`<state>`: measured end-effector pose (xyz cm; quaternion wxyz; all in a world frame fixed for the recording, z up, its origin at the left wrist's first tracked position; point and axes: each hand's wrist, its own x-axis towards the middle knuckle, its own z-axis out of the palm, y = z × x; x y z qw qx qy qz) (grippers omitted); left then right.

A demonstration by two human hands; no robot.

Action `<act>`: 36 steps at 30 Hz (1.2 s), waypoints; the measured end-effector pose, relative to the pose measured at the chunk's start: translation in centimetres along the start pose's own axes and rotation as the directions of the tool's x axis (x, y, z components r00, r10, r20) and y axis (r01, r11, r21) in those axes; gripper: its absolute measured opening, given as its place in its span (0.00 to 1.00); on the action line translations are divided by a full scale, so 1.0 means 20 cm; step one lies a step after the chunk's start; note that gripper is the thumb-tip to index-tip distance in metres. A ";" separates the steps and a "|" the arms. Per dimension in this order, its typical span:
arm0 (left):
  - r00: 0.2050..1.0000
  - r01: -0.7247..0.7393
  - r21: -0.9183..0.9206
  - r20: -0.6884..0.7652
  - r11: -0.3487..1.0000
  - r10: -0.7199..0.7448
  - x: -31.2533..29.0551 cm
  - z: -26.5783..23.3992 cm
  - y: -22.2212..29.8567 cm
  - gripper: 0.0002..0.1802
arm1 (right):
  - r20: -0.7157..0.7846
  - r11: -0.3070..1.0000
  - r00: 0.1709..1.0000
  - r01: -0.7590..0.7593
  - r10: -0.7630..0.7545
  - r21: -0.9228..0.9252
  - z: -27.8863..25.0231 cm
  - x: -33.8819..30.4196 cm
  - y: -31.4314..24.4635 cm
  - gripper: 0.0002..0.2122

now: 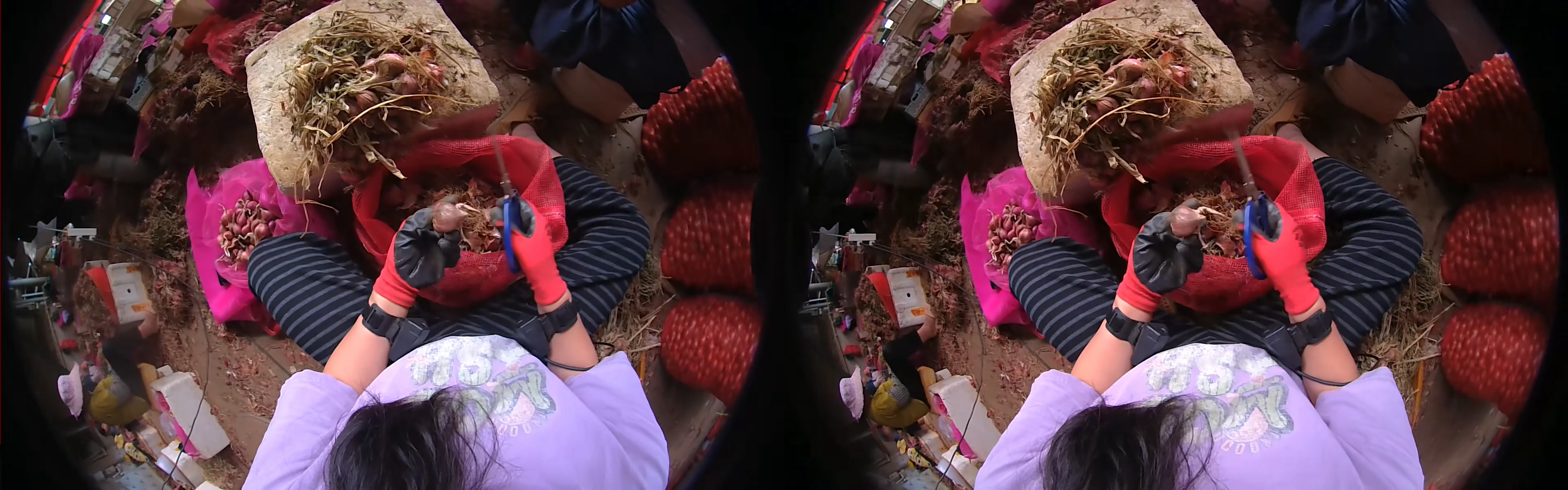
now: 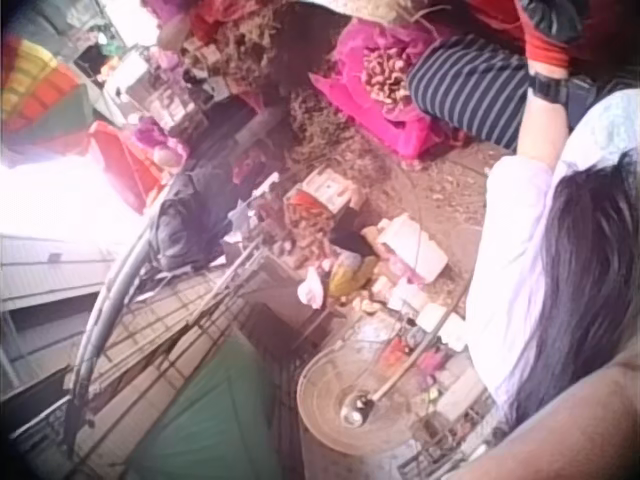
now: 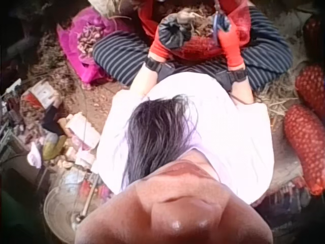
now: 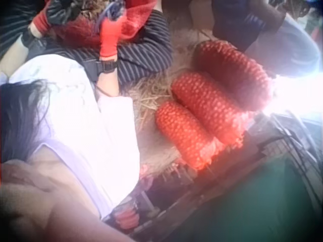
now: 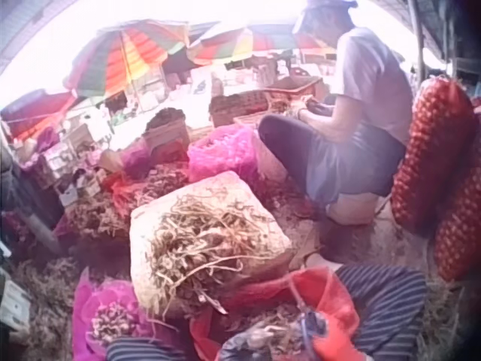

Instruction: The recorder sits on the ground and uses scissors to trim the roots and stalks of shallots, then places the trimmed shallots into a red net bag.

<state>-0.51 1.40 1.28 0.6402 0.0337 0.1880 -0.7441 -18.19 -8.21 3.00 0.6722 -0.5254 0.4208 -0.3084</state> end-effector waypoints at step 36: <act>0.916 -0.360 0.642 0.106 0.677 0.386 -0.04 0.14 0.04 0.26 | 0.282 0.424 0.892 0.421 -0.353 -0.802 0.01 -0.18 -0.23 0.20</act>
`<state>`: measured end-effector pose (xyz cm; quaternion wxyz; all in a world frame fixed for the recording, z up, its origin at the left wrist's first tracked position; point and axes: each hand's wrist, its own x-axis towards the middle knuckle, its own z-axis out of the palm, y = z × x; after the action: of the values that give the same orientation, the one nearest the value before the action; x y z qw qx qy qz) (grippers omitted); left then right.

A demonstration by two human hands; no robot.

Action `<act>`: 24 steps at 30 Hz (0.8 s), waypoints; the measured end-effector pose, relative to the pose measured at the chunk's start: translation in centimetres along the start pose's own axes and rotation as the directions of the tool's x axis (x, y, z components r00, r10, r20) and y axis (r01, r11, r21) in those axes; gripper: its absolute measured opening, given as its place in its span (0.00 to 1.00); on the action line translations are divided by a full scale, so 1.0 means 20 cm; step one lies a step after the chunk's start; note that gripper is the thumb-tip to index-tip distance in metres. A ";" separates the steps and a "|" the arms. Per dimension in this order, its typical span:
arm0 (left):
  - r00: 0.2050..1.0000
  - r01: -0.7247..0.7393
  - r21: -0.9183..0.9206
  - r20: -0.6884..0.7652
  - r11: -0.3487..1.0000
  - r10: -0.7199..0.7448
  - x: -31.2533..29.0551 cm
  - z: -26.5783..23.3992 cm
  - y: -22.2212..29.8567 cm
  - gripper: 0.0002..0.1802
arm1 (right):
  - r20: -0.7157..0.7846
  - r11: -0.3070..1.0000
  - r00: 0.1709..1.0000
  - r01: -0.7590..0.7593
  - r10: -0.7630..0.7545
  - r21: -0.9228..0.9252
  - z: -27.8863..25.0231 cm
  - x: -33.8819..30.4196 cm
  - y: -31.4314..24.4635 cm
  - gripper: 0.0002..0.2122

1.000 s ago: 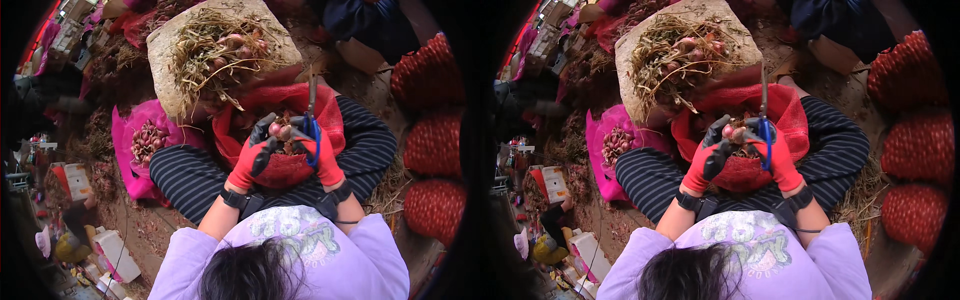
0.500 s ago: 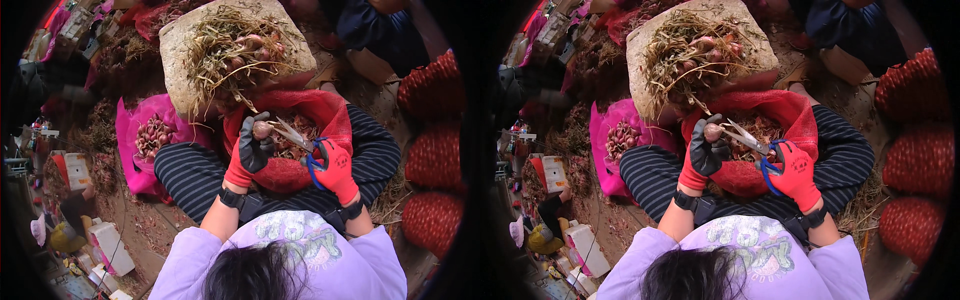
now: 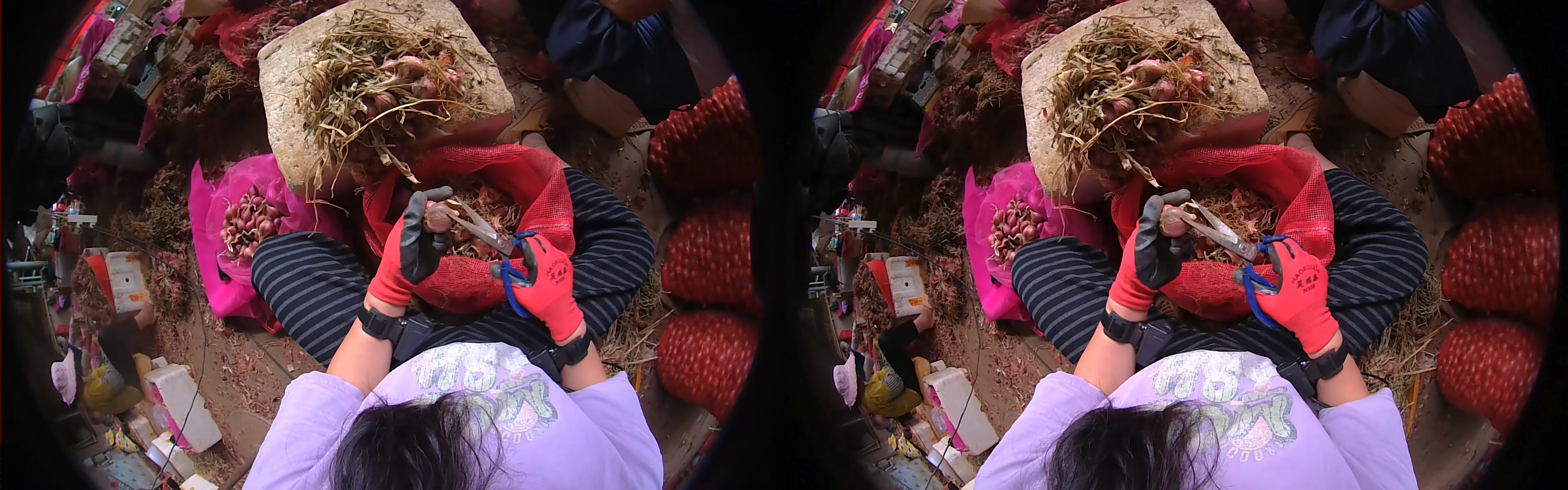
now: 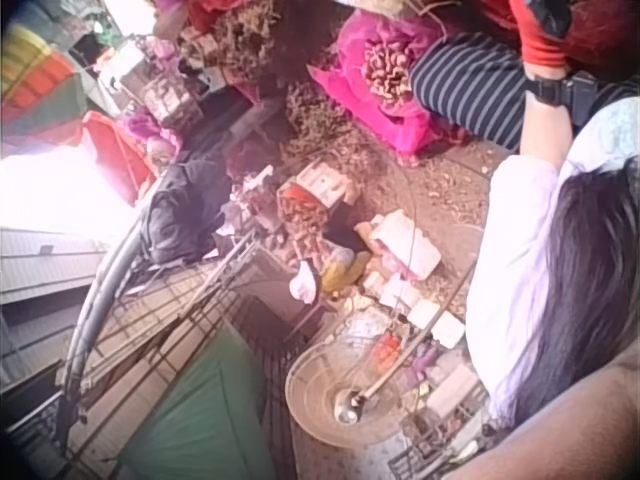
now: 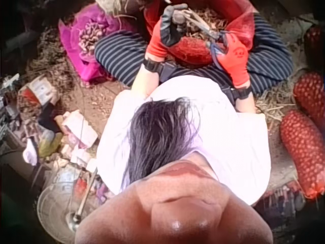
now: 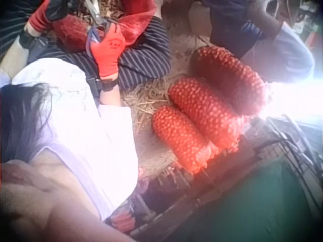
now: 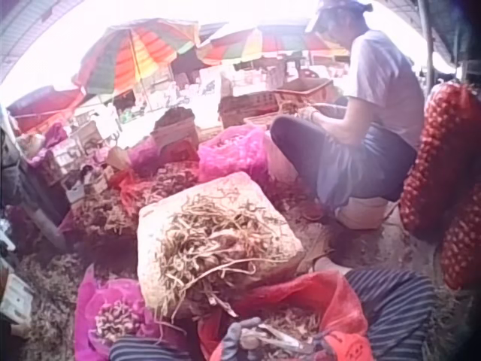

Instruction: The recorder sits on the ground and uses scissors to trim the roots and stalks of shallots, then places the trimmed shallots into a red net bag.

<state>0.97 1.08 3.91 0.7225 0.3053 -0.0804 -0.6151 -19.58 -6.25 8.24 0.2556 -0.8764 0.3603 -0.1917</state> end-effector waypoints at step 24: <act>0.989 0.150 0.109 -0.023 0.983 -0.148 0.00 -0.02 -0.05 0.22 | -0.050 0.993 0.998 0.036 -0.042 -0.116 0.01 -0.02 0.04 0.20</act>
<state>0.35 1.16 3.13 0.6570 0.3543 -0.0857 -0.6599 -20.21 -6.37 7.58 0.1915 -0.8912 0.3601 -0.1987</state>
